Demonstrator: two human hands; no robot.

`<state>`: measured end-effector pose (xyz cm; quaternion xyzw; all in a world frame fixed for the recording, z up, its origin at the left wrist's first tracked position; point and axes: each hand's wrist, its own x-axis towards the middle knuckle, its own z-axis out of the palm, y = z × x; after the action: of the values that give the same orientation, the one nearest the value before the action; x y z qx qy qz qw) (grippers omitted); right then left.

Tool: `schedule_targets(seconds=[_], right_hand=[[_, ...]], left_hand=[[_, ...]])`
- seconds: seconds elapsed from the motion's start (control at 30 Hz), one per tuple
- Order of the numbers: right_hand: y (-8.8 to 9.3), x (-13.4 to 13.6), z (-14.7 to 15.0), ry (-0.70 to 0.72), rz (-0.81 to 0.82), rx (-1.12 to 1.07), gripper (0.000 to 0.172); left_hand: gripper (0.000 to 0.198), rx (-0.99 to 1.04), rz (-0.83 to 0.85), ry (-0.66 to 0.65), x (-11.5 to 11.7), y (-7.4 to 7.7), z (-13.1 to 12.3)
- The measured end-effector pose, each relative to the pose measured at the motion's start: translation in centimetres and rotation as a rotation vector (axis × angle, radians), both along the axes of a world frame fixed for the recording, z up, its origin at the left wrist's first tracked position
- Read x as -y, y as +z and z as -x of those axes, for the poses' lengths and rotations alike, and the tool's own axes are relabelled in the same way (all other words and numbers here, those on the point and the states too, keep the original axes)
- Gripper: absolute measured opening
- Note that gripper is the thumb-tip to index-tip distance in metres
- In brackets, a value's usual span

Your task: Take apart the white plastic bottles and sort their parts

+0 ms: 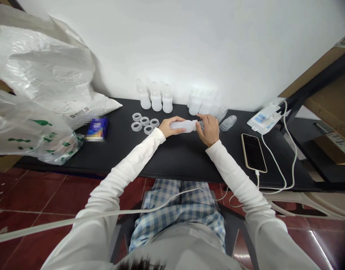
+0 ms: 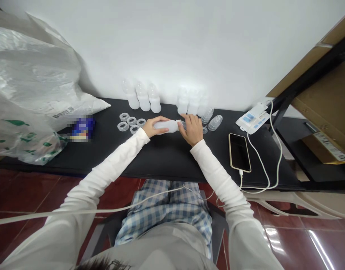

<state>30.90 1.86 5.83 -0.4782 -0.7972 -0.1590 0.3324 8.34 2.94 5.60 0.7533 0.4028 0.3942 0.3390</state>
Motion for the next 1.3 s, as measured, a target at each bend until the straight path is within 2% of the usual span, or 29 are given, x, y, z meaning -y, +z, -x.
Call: schedule_targets(seconds=[0.13,0.23,0.3,0.37,0.53,0.6,0.67,0.77,0.87,0.97,1.1,1.2,1.3], right_hand=[[0.2,0.2,0.1,0.062,-0.090,0.103,0.041],[-0.3,-0.3,-0.1,0.029,-0.095,0.087,0.046],[-0.7,-0.6,-0.4,-0.007,-0.068,0.036,0.052],[-0.8,-0.8,-0.6,-0.037,-0.024,-0.010,0.058],[-0.4,-0.8,-0.2,-0.116,0.131,-0.108,0.063],[-0.2,-0.8,0.2,-0.164,0.192,-0.164,0.064],[-0.1,-0.8,0.6,-0.198,0.233,-0.221,0.064],[0.0,-0.6,0.9,-0.228,0.260,-0.261,0.062],[0.3,-0.4,0.8,-0.229,0.264,-0.214,0.062],[0.9,-0.6,0.0,-0.252,0.167,-0.166,0.056],[1.4,-1.8,-2.2,-0.430,0.004,-0.207,0.043],[0.8,-3.2,-4.1,-0.507,0.039,-0.210,0.046],[-0.2,-4.4,-5.4,-0.500,0.064,-0.215,0.041]], left_hand=[[0.061,0.029,0.085,-0.013,-0.1,-0.5,-0.3],[0.060,-0.033,0.019,-0.043,0.4,-1.1,-1.0],[0.058,-0.100,-0.142,-0.041,0.7,-1.5,-1.5],[0.056,-0.185,-0.374,-0.020,0.8,-1.8,-1.8],[0.046,-0.404,-0.903,0.016,-0.1,-2.5,-1.4],[0.040,-0.472,-1.029,0.030,-0.6,-2.8,-1.2],[0.035,-0.519,-1.088,0.053,-0.8,-3.0,-1.0],[0.035,-0.547,-1.075,0.059,-0.9,-3.1,-0.9],[0.035,-0.538,-1.018,0.037,-0.8,-2.9,-0.9],[0.040,-0.476,-0.973,0.077,-0.7,-2.6,-0.6],[0.050,-0.352,-0.876,0.227,-0.6,-2.7,0.1],[0.051,-0.352,-0.795,0.283,-0.6,-2.7,0.5],[0.050,-0.374,-0.752,0.275,-0.6,-2.6,0.5]])
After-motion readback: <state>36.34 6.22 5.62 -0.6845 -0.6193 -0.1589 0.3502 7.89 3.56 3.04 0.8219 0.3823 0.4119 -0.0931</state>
